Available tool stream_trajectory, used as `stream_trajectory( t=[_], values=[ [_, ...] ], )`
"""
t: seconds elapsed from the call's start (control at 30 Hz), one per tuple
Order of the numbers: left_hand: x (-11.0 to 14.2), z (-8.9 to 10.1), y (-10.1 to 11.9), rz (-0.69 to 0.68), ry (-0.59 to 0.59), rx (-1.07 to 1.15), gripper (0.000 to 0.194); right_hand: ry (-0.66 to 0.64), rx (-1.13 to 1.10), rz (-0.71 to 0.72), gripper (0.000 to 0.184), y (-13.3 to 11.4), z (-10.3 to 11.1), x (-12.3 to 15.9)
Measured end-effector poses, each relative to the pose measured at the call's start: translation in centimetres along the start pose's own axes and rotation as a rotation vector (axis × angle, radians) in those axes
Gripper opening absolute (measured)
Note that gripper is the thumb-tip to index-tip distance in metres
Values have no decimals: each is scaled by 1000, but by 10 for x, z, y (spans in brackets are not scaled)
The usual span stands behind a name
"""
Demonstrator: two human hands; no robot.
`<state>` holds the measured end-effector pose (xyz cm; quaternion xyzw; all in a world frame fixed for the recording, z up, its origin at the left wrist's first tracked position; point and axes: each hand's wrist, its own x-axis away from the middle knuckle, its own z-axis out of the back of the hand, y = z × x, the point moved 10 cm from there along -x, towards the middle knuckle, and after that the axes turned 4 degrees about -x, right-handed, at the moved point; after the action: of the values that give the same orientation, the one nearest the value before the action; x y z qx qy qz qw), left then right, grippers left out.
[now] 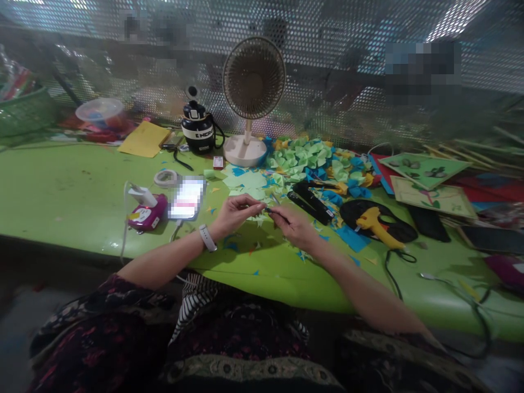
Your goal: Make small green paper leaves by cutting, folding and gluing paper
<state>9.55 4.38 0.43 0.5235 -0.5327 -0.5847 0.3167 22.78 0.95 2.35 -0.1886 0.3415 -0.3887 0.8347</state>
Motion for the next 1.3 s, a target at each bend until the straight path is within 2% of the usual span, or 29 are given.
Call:
stream_trajectory(
  t=[0.23,0.47,0.73,0.87,0.93,1.03,1.17,1.3],
  values=[
    [-1,4,2,-20,38,-43,30,-48,33,-83,51,4,-5,2],
    [-3,6,-8,4,43,0,28,-47,12,-106,52,8,-3,2],
    [-13,36,-4,2,224,126,29,-33,35,-124,50,21,1,2],
    [-17,47,-7,37,289,152,32,16,128,-148,45,33,12,0],
    [-17,45,-8,51,270,124,33,64,192,-179,41,43,21,-1],
    [-16,35,-8,50,178,52,34,106,288,-256,35,59,32,-2],
    [-13,16,-9,37,21,-60,32,57,401,-386,29,79,33,0],
    [-11,9,-10,18,-55,-132,33,-4,476,-452,27,90,29,2]
  ],
)
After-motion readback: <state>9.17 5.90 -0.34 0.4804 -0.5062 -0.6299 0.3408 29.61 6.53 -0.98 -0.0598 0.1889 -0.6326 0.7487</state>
